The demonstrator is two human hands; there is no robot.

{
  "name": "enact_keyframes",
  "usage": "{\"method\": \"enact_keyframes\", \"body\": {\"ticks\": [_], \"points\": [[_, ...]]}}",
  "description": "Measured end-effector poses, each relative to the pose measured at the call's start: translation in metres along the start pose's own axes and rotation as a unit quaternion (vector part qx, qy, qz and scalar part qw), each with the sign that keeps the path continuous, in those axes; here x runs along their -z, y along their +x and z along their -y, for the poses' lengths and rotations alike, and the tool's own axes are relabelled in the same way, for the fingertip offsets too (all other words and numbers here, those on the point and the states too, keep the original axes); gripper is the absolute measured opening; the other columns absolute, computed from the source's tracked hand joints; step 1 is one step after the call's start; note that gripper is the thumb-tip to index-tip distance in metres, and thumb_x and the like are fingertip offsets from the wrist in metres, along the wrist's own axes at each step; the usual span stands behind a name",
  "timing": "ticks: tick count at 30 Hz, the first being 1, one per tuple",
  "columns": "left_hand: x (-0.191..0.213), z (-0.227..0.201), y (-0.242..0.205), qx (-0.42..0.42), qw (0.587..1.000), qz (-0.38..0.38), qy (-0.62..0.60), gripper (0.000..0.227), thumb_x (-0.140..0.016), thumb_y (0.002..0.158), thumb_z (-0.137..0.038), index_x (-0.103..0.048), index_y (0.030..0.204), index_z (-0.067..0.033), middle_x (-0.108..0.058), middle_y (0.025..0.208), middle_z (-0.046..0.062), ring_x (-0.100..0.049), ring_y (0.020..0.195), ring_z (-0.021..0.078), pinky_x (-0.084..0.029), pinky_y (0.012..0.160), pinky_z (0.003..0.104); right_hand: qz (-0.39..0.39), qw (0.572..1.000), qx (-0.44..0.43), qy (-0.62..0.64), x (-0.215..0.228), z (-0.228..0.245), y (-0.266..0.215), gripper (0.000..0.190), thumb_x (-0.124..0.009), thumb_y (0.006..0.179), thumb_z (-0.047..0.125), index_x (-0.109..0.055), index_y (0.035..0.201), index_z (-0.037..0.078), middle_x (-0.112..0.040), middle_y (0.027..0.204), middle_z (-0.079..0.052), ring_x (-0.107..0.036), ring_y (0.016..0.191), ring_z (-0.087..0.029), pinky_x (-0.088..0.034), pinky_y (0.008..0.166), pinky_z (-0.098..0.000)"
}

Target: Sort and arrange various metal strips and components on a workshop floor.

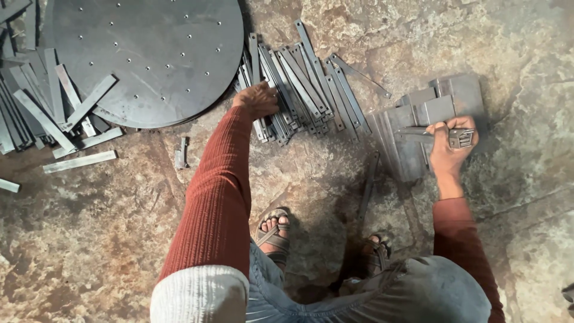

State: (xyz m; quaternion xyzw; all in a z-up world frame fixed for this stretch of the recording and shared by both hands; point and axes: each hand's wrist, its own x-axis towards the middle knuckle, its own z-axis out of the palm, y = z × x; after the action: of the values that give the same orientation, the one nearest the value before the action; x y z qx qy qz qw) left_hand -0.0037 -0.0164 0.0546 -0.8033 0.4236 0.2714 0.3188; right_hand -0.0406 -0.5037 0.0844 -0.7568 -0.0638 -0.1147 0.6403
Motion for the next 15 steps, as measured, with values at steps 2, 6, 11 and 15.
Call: {"method": "enact_keyframes", "body": {"ticks": [2,6,11,15], "points": [[-0.009,-0.005,0.004,-0.002,0.999,-0.029,-0.038,0.029,-0.073,0.092,-0.022,-0.061,0.119,-0.0219,-0.058,0.124,-0.001,-0.05,0.123,0.0182,-0.041,0.11,0.036,0.001,1.0,0.002,-0.003,0.001,-0.001,-0.002,0.018,-0.06,0.109,-0.006,-0.044,0.109,0.003,-0.057,0.094,-0.007,-0.069,0.084,-0.019,-0.06,0.084,-0.0346],[-0.041,-0.013,0.035,0.002,0.99,-0.022,0.14,0.018,-0.068,0.097,-0.022,-0.061,0.114,-0.02,-0.058,0.12,-0.004,-0.057,0.111,0.0121,-0.049,0.098,0.028,-0.007,1.0,0.006,0.001,-0.002,-0.004,-0.003,0.019,-0.061,0.108,-0.007,-0.044,0.107,0.003,-0.058,0.092,-0.007,-0.069,0.085,-0.019,-0.06,0.085,-0.0353],[-0.03,-0.015,0.027,-0.042,0.996,-0.058,-0.045,0.005,-0.067,0.097,-0.025,-0.07,0.098,-0.0211,-0.064,0.122,-0.004,-0.05,0.129,0.0192,-0.043,0.107,0.032,-0.018,1.0,-0.003,-0.006,0.001,-0.005,-0.004,0.02,-0.061,0.106,-0.009,-0.045,0.102,0.004,-0.057,0.091,-0.006,-0.069,0.086,-0.019,-0.06,0.085,-0.0356],[-0.017,-0.015,0.012,-0.018,0.995,-0.004,-0.098,0.007,-0.068,0.094,-0.021,-0.074,0.094,-0.0241,-0.057,0.129,-0.007,-0.05,0.126,0.0158,-0.045,0.103,0.025,-0.012,1.0,0.003,0.002,-0.001,-0.004,-0.006,0.021,-0.06,0.105,-0.009,-0.045,0.101,0.004,-0.057,0.091,-0.005,-0.069,0.086,-0.018,-0.06,0.085,-0.0349]]}}
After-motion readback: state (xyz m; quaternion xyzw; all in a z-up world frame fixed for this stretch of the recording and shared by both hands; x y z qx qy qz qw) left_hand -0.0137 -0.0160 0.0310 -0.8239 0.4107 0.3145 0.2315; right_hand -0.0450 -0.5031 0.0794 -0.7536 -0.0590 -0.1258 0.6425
